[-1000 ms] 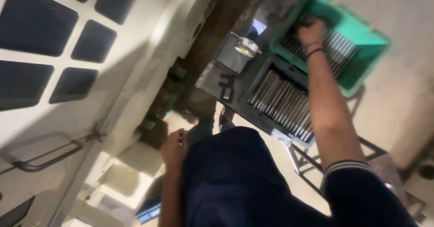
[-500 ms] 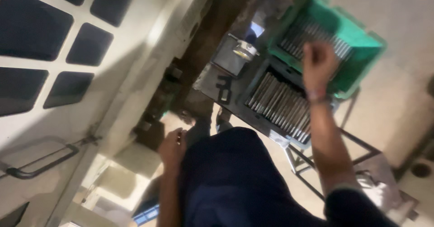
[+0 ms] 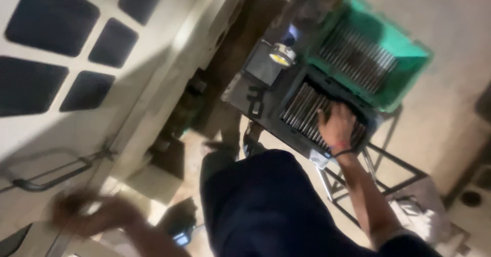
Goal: The person uses a screwdriver to loosen and remove screws from a metal panel on a large industrial machine. They open the panel to access the interior, then close it and re-secure the screws.
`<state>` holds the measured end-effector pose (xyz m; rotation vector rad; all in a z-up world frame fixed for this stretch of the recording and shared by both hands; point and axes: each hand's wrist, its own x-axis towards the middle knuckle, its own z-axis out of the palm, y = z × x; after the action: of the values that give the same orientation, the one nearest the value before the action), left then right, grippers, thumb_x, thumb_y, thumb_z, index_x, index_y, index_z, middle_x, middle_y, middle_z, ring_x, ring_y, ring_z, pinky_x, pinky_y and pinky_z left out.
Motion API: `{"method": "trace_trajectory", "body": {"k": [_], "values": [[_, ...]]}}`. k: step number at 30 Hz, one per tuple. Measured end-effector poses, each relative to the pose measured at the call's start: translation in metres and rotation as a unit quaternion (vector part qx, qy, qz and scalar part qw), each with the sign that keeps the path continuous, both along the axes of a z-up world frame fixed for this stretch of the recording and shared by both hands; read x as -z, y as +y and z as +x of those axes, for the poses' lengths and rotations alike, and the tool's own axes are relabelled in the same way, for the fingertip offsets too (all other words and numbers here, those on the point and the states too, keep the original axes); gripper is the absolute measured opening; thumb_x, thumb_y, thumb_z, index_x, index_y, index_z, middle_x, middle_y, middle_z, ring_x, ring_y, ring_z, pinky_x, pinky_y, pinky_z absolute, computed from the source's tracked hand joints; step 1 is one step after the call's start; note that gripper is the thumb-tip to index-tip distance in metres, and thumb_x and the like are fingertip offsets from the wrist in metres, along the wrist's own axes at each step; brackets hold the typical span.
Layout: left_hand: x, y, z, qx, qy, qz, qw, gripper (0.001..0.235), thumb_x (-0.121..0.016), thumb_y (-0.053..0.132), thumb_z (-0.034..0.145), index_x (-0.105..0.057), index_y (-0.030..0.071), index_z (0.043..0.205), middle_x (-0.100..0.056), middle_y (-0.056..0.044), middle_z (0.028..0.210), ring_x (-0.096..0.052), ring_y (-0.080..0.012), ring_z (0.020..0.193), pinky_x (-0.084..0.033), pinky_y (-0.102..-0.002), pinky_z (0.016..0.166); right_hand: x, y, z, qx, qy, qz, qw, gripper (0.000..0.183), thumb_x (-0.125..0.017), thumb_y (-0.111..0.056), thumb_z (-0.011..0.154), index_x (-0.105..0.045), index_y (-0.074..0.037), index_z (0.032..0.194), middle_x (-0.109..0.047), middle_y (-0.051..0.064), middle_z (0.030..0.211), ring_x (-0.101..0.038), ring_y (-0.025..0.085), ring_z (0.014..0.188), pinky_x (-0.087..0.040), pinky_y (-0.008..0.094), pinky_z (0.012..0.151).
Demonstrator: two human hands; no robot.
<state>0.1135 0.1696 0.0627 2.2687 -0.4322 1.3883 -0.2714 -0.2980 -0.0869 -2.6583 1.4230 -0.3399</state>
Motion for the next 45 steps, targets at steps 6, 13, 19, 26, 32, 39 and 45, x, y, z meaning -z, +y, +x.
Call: {"method": "trace_trajectory", "body": {"k": [6,13,19,26,32,39,45], "values": [[-0.031,0.085,0.055,0.043,-0.089,-0.097,0.99,0.036,-0.066,0.021,0.117,-0.049,-0.001,0.139,-0.063,-0.018,0.121,-0.068,-0.0291,0.103,-0.062,-0.039,0.086,-0.018,0.009,0.005,0.046,-0.112,-0.001,0.993,0.05,-0.084,-0.028,0.084,-0.061,0.0,0.118,-0.063,0.024,0.112,-0.061,0.044,0.107,-0.049,0.052,0.091],[-0.067,0.063,0.06,0.152,0.052,-0.118,0.98,0.036,-0.039,0.023,0.115,-0.048,0.004,0.145,-0.065,-0.019,0.133,-0.072,-0.0277,0.111,-0.063,-0.039,0.088,-0.007,0.057,0.009,0.043,-0.301,0.063,0.951,0.059,-0.081,-0.013,0.095,-0.051,0.005,0.142,-0.069,0.017,0.096,-0.068,0.034,0.082,-0.055,0.044,0.073],[-0.077,0.078,0.041,0.36,0.266,-0.153,0.881,0.061,-0.074,0.005,0.106,-0.034,-0.001,0.152,-0.05,-0.018,0.141,-0.059,-0.0243,0.124,-0.064,-0.035,0.093,-0.047,0.098,0.014,0.058,-0.456,0.109,0.881,0.026,-0.083,-0.013,0.098,-0.068,-0.006,0.117,-0.068,0.007,0.098,-0.064,0.021,0.083,-0.054,0.036,0.072],[-0.081,0.053,0.053,0.445,0.386,-0.235,0.773,0.052,-0.076,0.01,0.099,-0.045,0.004,0.141,-0.064,-0.011,0.094,-0.065,-0.0139,0.076,-0.059,-0.031,0.067,-0.154,0.217,0.094,-0.035,-0.646,0.5,0.576,0.011,-0.056,-0.024,0.107,-0.062,-0.015,0.106,-0.064,0.004,0.091,-0.066,0.019,0.079,-0.051,0.029,0.056],[-0.105,0.055,0.034,0.443,0.33,-0.229,0.802,0.064,-0.082,0.01,0.096,-0.041,0.005,0.145,-0.057,-0.009,0.115,-0.05,-0.0104,0.069,-0.048,-0.027,0.061,-0.188,0.28,0.202,-0.311,-0.507,0.568,0.569,0.017,-0.06,-0.021,0.113,-0.067,-0.008,0.103,-0.063,0.007,0.084,-0.056,0.013,0.067,-0.041,0.026,0.057],[-0.123,0.05,0.021,0.444,0.289,-0.274,0.802,0.065,-0.076,0.006,0.096,-0.04,0.006,0.15,-0.063,-0.007,0.119,-0.044,-0.0095,0.067,-0.042,-0.029,0.058,-0.244,0.333,0.331,-0.412,-0.322,0.572,0.632,0.048,-0.045,-0.043,0.115,-0.058,-0.011,0.147,-0.067,0.0,0.091,-0.061,0.007,0.081,-0.045,0.023,0.068],[-0.129,0.046,0.017,0.423,0.295,-0.3,0.803,0.06,-0.075,0.01,0.099,-0.042,0.006,0.15,-0.058,-0.004,0.093,-0.054,-0.0097,0.076,-0.049,-0.028,0.065,-0.217,0.363,0.392,-0.425,-0.287,0.625,0.589,0.033,-0.056,-0.026,0.107,-0.054,-0.008,0.135,-0.064,0.003,0.08,-0.058,0.009,0.059,-0.038,0.023,0.044]]}}
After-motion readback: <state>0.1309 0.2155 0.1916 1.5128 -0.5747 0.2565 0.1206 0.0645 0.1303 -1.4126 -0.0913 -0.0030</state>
